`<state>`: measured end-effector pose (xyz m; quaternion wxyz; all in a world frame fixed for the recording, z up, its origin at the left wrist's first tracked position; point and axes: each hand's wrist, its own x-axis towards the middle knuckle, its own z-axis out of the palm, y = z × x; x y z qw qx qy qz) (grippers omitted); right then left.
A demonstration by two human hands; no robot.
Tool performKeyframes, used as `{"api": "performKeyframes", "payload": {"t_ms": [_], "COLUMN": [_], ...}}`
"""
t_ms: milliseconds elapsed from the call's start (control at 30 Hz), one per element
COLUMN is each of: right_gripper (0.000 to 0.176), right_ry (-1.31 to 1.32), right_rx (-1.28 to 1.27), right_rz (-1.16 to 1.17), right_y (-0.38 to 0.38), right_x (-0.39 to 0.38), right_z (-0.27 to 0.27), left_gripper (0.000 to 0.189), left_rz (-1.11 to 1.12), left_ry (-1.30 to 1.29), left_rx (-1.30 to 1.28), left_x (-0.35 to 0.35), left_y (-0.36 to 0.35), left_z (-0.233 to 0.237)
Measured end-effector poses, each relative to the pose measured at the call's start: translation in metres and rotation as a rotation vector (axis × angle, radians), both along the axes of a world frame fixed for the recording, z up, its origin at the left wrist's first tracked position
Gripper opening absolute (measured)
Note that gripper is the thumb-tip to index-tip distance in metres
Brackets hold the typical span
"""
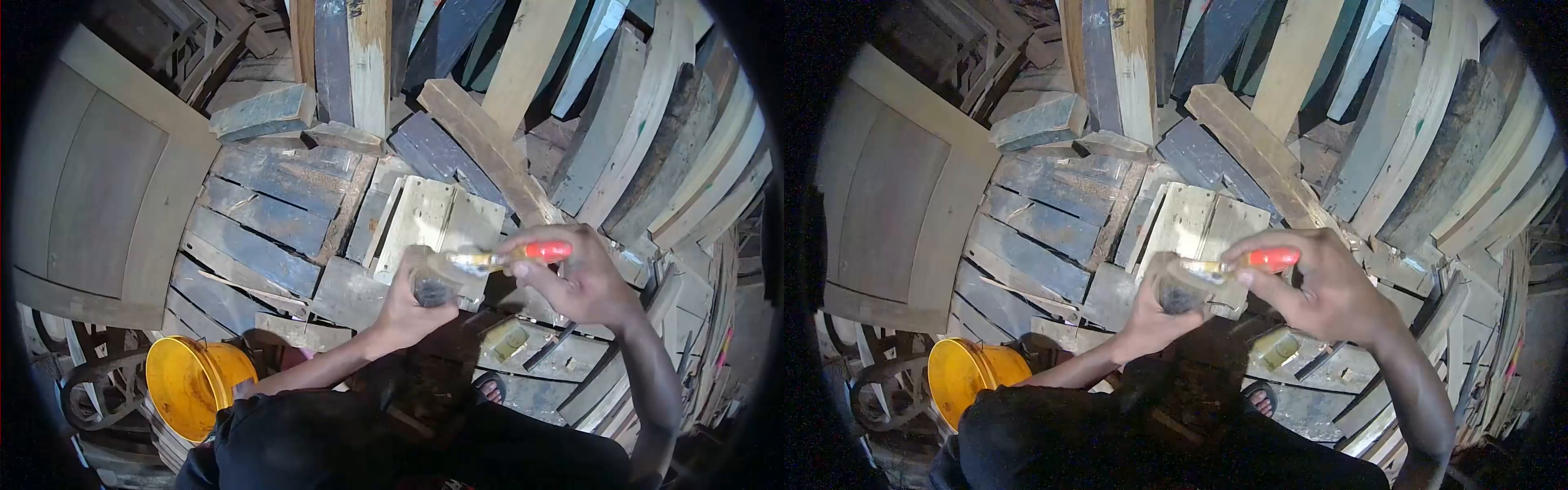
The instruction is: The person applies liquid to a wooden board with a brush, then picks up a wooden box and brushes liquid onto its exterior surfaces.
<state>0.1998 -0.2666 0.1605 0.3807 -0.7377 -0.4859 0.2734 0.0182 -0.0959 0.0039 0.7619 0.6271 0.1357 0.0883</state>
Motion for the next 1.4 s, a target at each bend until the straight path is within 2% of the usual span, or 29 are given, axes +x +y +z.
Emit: {"api": "performKeyframes", "payload": {"t_ms": [100, 133, 233, 267, 367, 400, 467, 633, 667, 767, 800, 900, 933, 1033, 1067, 1167, 1200, 1300, 1400], "right_gripper": [0.028, 0.030, 0.032, 0.034, 0.035, 0.035, 0.036, 0.031, 0.028, 0.028, 0.028, 0.028, 0.028, 0.028, 0.028, 0.026, 0.025, 0.031, 0.031], "right_ry": [0.310, 0.283, 0.237, 0.253, 0.245, 0.199, 0.238, 0.300, 0.217, 0.205, 0.209, 0.184, 0.200, 0.116, 0.048, 0.010, 0.007, -0.030, -0.046], "right_rx": [-0.055, -0.064, 0.084, 0.057, 0.194, 0.100, 0.162, 0.154, 0.145, 0.080, 0.109, 0.053, 0.013, -0.035, -0.034, -0.056, -0.080, -0.054, 0.033], "right_rz": [-0.360, -0.361, -0.282, -0.290, -0.329, -0.317, -0.294, -0.171, -0.064, -0.003, -0.006, 0.049, 0.057, 0.101, 0.145, 0.195, 0.205, 0.259, 0.294], "right_y": [0.009, 0.013, 0.009, 0.007, -0.005, -0.006, -0.009, -0.011, -0.011, -0.012, -0.015, -0.016, -0.016, -0.018, -0.018, -0.022, -0.021, -0.023, -0.027], "right_x": [-0.008, -0.005, 0.002, 0.004, 0.012, 0.016, 0.021, 0.020, 0.023, 0.024, 0.025, 0.028, 0.029, 0.029, 0.028, 0.030, 0.030, 0.031, 0.030], "right_z": [-0.001, 0.001, 0.007, 0.011, 0.012, 0.025, 0.021, 0.014, 0.014, 0.015, 0.010, 0.015, 0.020, 0.023, 0.025, 0.019, 0.023, 0.025, 0.018], "left_gripper": [0.080, 0.087, 0.089, 0.091, 0.092, 0.092, 0.093, 0.084, 0.081, 0.069, 0.052, 0.042, 0.035, 0.032, 0.033, 0.037, 0.052, 0.047, 0.043], "left_rz": [0.039, 0.049, 0.061, 0.038, -0.020, -0.024, -0.032, -0.019, -0.015, -0.103, -0.105, -0.166, -0.136, -0.282, -0.289, -0.513, -0.565, -0.590, -0.606], "left_ry": [-0.096, -0.126, -0.186, -0.166, -0.109, -0.115, -0.130, -0.130, -0.130, -0.084, -0.017, -0.008, 0.010, 0.053, 0.069, 0.185, 0.231, 0.098, 0.115], "left_rx": [0.061, 0.079, 0.039, 0.031, 0.129, 0.117, 0.093, 0.130, 0.151, 0.101, 0.058, 0.139, 0.031, -0.049, -0.153, -0.225, -0.245, -0.175, -0.215], "left_x": [0.007, 0.008, 0.013, 0.013, 0.006, 0.005, 0.005, 0.006, 0.007, 0.006, 0.007, 0.009, 0.010, 0.008, 0.007, 0.005, 0.004, 0.004, 0.006], "left_y": [-0.008, -0.008, -0.007, -0.004, 0.005, 0.006, 0.007, 0.004, 0.004, 0.005, 0.006, 0.012, 0.009, 0.018, 0.016, 0.023, 0.024, 0.021, 0.022], "left_z": [-0.004, -0.004, -0.002, -0.001, -0.011, -0.013, -0.014, -0.008, -0.008, -0.012, -0.004, 0.000, 0.002, -0.004, -0.005, -0.005, -0.008, -0.017, -0.014]}}
